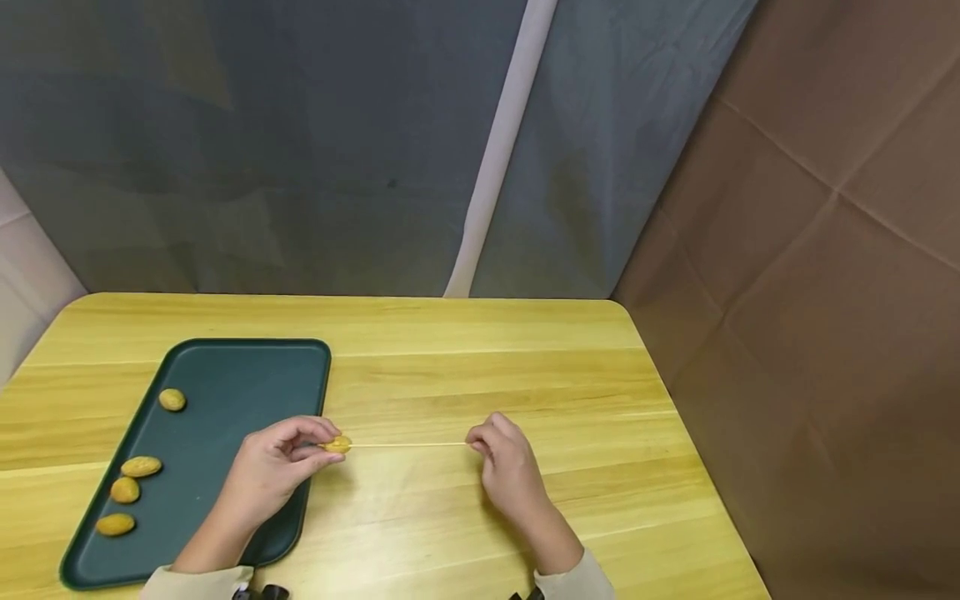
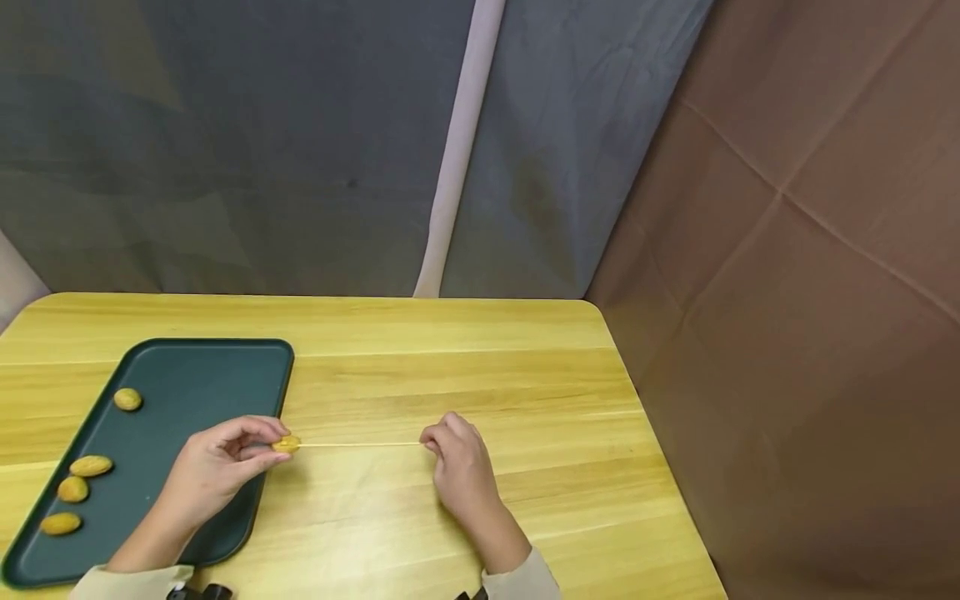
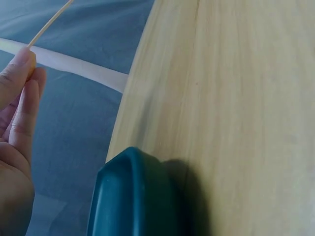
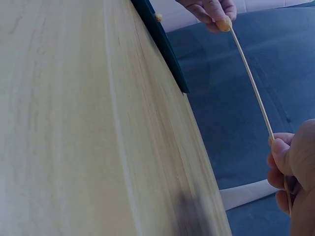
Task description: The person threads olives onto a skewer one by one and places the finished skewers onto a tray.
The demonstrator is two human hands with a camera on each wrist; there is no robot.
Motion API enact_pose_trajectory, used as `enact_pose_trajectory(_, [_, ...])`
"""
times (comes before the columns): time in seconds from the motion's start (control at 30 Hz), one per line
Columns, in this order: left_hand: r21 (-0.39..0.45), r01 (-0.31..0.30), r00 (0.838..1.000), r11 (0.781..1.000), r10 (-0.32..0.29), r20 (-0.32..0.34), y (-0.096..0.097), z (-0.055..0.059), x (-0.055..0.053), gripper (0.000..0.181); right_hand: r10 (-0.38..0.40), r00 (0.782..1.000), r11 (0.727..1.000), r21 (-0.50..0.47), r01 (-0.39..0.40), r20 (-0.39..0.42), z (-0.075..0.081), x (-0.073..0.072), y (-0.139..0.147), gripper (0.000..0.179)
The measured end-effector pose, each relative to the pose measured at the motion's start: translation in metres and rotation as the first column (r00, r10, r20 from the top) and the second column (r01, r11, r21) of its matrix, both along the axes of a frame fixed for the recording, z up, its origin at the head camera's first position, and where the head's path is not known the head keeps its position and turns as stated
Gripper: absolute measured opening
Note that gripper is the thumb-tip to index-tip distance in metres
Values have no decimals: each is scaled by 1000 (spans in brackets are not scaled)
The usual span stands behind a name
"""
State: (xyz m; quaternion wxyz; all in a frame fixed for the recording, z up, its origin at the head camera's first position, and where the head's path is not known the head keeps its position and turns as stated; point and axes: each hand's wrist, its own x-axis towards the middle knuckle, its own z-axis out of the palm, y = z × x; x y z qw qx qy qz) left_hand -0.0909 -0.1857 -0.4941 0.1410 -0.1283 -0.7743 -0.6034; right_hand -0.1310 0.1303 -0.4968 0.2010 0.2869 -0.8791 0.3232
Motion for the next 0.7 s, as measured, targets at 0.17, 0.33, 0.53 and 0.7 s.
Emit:
enact_pose_trajectory(0.17, [-15, 11, 1000, 1000, -10, 16, 0, 1, 2, 25, 4, 1000, 1000, -3, -4, 18, 0, 1, -1, 15])
enact_pose_trajectory(0.33, [-8, 18, 1000, 1000, -18, 18, 3, 1, 3, 26, 15, 999, 1000, -6, -14, 40, 1, 2, -1, 19])
enact_pose_trajectory(0.53, [24, 51, 999, 998, -51, 10, 7, 3, 4, 25, 41, 998, 999, 37, -40, -37, 2, 1, 1, 19])
enact_pose_trajectory(0.7, [40, 73, 997, 996, -74, 13, 10, 3, 4, 25, 62, 998, 997, 48, -61, -24, 3, 0, 3, 15])
